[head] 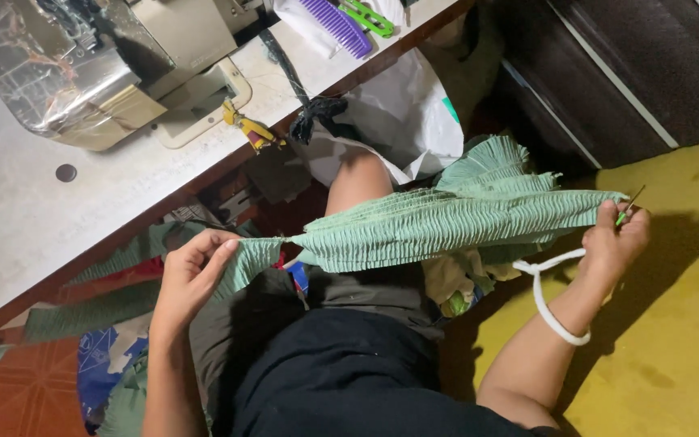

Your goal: The person is separating and cutting pleated fabric strips from a bundle using scissors at a sewing workstation.

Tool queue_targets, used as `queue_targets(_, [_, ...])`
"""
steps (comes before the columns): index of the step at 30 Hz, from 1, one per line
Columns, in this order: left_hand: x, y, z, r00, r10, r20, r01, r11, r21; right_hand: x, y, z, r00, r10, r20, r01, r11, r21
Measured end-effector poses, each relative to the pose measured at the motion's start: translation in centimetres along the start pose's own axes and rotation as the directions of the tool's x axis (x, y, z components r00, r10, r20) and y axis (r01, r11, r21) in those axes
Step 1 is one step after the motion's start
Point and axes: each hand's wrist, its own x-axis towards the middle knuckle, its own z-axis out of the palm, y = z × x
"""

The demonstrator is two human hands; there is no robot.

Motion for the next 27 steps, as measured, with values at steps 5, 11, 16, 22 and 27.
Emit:
queue_targets(5, [0.0, 0.0, 0.7, 0.999, -0.047, 0.024, 0.043, 0.985, 0.166, -1.3, -1.5, 0.1, 1.0, -0.014, 0.024, 0.021, 0.941, -0.338])
queue_targets(11, [-0.5, 0.8, 1.5, 0.998, -0.041, 0.04, 0.031, 0.973, 0.23, -3.9, -5.2, 1.1, 0.924, -0.382, -0.021, 0.285, 0.724, -0.628])
queue_targets(16, [-1.0, 1.9, 1.9, 1.0, 0.02, 0.021, -0.024, 0.977, 0.212, -12.4, -13.8, 6.1, 0.512, -0.791, 0.335, 0.848, 0.527, -0.052])
queue_targets(22, [-1.5, 2.5, 2.2, 0.998, 0.001, -0.062, 0.005, 0.996, 0.084, -24.4, -16.3, 10.4, 0.207, -0.54, 0.815, 0.892, 0.447, 0.069])
queue_targets(27, [-1.5, 2.0, 2.5, 0.998, 0.022, -0.055, -0.019, 0.998, 0.054, -27.5, -15.3, 11.5, 0.218, -0.501, 0.837, 0.954, 0.289, -0.075])
